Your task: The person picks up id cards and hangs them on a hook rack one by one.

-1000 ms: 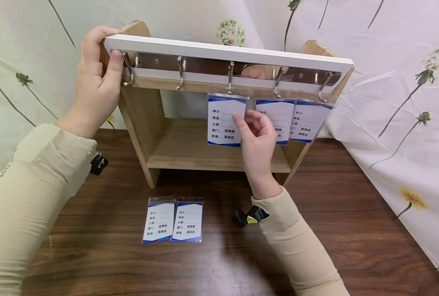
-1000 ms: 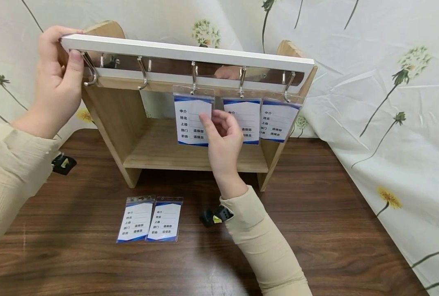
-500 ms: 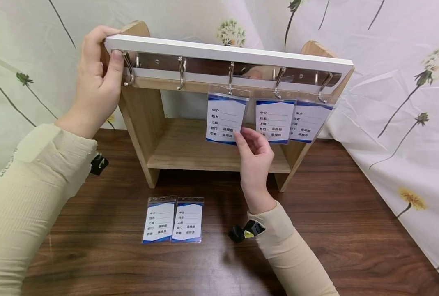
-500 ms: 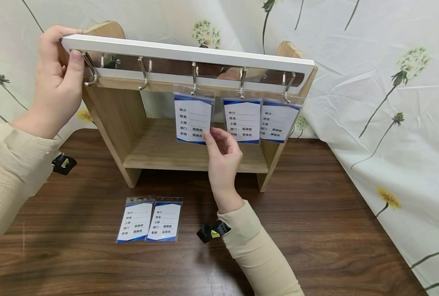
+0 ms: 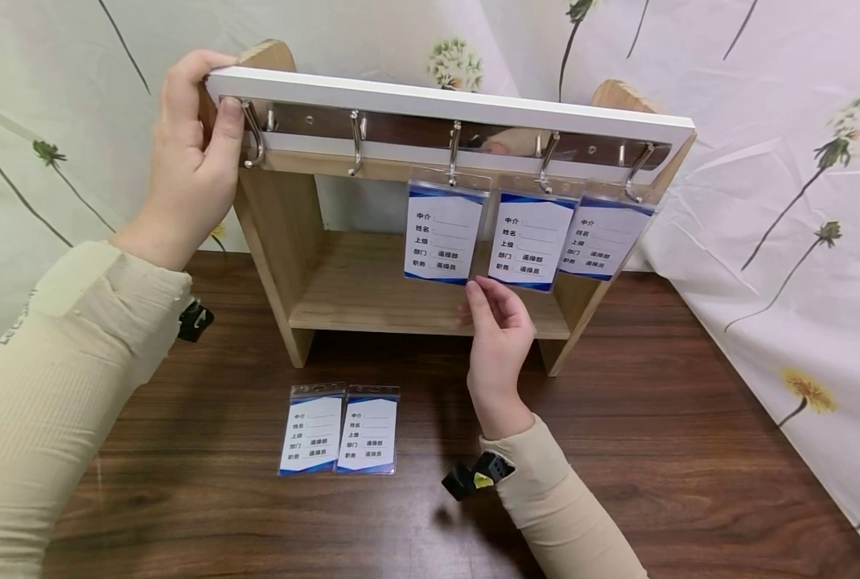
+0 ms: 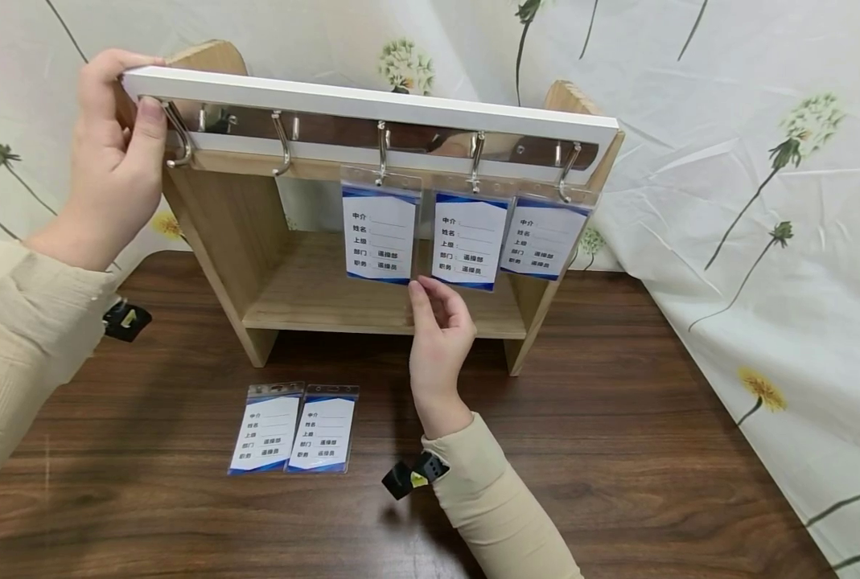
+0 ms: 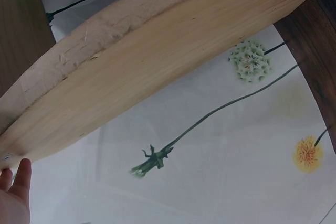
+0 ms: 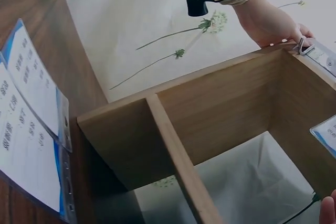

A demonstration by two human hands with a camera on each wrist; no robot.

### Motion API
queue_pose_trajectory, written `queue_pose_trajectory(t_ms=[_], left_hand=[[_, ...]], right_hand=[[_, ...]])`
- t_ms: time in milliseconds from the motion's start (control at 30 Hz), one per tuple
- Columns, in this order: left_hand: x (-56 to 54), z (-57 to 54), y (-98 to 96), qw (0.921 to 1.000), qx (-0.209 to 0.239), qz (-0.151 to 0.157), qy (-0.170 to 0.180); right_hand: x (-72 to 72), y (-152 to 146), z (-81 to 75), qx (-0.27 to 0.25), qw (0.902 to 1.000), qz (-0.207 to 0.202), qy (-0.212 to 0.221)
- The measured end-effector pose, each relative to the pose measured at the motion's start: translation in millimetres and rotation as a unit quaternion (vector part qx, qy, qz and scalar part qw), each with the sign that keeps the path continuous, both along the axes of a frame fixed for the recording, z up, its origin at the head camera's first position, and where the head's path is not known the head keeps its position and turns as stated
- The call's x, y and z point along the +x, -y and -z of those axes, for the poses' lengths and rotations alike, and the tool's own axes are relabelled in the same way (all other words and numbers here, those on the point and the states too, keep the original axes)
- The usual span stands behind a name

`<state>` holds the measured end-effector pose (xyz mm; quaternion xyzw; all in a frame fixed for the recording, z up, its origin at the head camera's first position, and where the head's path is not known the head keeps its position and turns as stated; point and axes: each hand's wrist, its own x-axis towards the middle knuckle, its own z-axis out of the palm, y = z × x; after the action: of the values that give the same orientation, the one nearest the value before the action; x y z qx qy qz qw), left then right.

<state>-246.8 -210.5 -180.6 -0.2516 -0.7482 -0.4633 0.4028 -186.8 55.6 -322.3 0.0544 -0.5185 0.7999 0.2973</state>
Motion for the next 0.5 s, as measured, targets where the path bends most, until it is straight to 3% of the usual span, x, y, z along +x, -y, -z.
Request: queue_pose_trajectory(t_ms=[167,500], left_hand=[[0.7,0.1,0.6,0.9999,-0.008,-0.006,-0.001],[0.6,-0.4,0.8,0.9999,-0.009,-0.004,-0.005]], right_hand=[[1.2,0.7,6.8,-0.016,0.9998,-0.005,0.008],[6.5,6.8,22.4,0.037,0.9969,-0.059,0.035]])
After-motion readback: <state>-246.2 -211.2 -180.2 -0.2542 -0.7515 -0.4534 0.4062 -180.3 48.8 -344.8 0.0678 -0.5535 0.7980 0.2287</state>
